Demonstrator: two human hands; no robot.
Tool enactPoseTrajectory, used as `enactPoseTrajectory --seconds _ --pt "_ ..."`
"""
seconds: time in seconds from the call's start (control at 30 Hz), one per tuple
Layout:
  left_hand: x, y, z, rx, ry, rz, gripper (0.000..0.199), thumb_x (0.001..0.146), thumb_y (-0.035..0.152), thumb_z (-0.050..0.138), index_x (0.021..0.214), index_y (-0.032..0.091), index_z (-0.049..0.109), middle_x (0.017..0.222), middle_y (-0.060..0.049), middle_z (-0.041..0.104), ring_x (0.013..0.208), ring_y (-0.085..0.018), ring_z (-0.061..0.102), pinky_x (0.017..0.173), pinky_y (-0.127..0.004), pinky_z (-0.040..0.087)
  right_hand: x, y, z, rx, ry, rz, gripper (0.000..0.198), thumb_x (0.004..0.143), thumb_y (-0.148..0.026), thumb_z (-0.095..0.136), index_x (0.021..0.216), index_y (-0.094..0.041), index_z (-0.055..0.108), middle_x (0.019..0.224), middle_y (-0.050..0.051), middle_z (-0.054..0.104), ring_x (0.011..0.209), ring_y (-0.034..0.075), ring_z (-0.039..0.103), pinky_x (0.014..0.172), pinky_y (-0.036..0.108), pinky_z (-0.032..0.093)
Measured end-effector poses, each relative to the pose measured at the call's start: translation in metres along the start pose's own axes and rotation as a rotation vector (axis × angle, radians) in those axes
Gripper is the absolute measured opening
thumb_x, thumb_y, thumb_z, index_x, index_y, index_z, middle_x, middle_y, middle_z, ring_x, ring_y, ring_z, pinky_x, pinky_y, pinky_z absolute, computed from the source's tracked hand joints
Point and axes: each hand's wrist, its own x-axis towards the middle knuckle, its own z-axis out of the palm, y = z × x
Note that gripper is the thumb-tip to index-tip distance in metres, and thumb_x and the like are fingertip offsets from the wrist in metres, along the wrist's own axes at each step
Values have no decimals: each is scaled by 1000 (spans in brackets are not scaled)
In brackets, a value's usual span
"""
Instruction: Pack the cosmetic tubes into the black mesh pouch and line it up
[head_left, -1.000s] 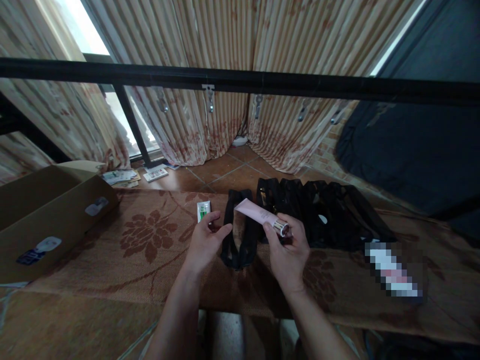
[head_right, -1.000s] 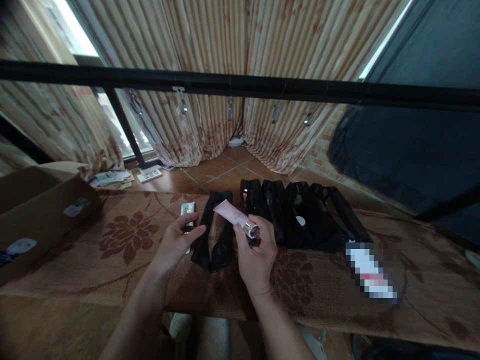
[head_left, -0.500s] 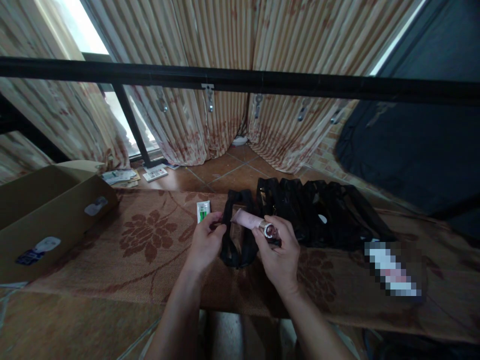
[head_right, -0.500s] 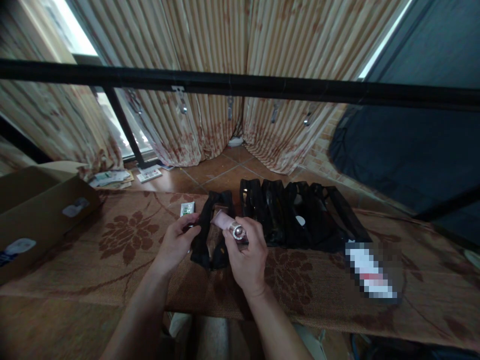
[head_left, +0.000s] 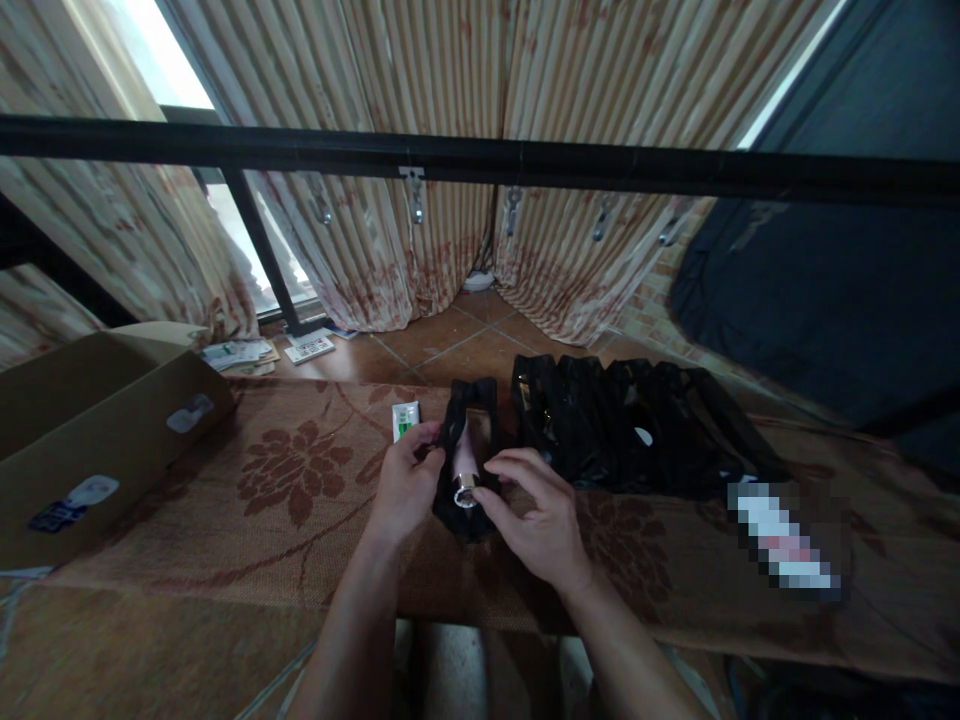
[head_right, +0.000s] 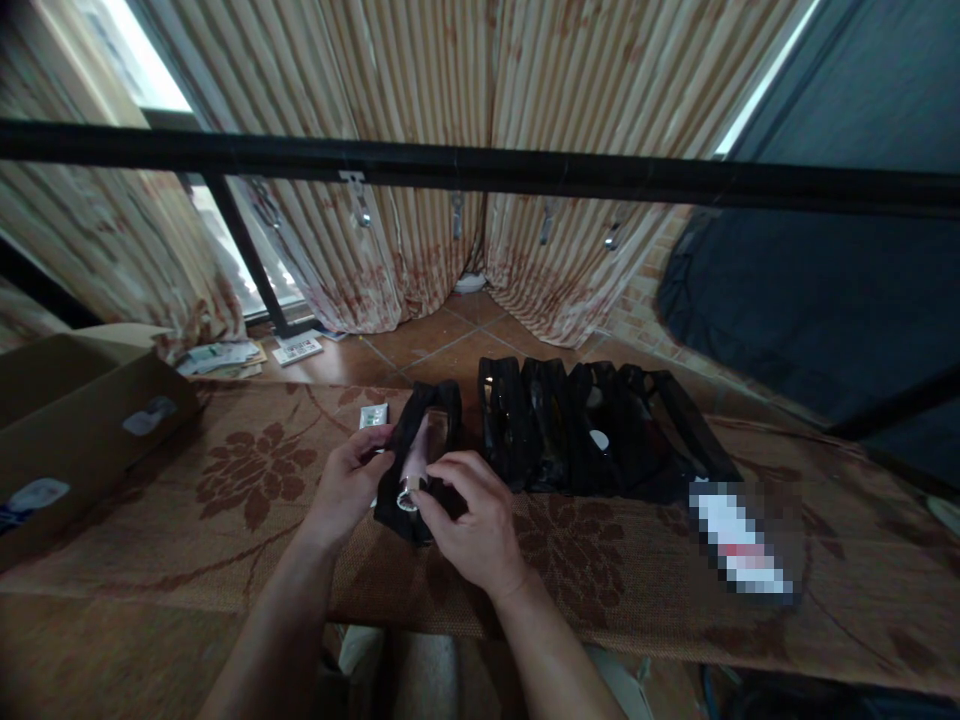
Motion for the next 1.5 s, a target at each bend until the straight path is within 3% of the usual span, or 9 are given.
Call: enactPoseTrajectory --seconds 0.23,0.4,0.5,0.67,0.93,1.17,1.33,1.5 --pt "0 2 1 41 70 -25 28 69 23 64 95 14 69 90 -6 72 80 -18 64 75 -29 47 0 4 1 -14 -5 13 13 85 -22 67 97 -20 69 97 6 66 85 16 63 75 30 54" --pt "-2 5 2 44 105 -83 39 65 30 72 100 14 67 87 -5 71 73 -18 64 68 -29 49 0 3 0 -17 -7 23 11 85 -22 66 96 -21 68 95 6 66 85 16 64 77 31 54" --pt "-3 5 2 39 39 -88 43 64 31 73 103 15 66 90 -6 71 74 -19 64 67 -30 49 1 2 0 -21 1 18 10 85 -21 66 95 -21 68 95 5 66 85 16 64 77 30 54" --pt "-6 8 3 72 -80 -11 43 60 19 70 103 16 66 95 -5 71 88 -21 65 80 -32 50 2 2 1 -32 61 36 8 88 -21 61 91 -22 69 91 5 68 84 16 66 74 29 55" --pt "-6 11 2 113 -149 -35 38 56 12 66 94 17 67 88 -5 71 81 -20 64 78 -32 50 2 7 1 -11 161 137 11 90 -23 59 86 -21 69 87 4 68 79 16 67 68 27 53" --pt "-5 6 2 76 -213 -35 25 68 23 66 92 16 69 87 -5 71 78 -20 64 73 -31 50 2 9 3 -6 152 150 12 91 -25 58 88 -22 69 87 4 68 81 17 67 70 28 54" --pt "-4 1 3 97 -172 -48 31 74 34 69 99 15 69 93 -6 72 80 -21 66 73 -31 50 2 10 4 -15 147 155 13 91 -26 57 89 -22 69 88 4 69 82 18 67 71 29 54" --pt "-3 -4 2 98 -136 -76 38 76 47 69 98 16 70 83 -6 72 71 -20 65 65 -30 49 2 10 4 -32 133 152 13 92 -25 57 89 -21 69 91 5 67 84 17 66 72 28 54"
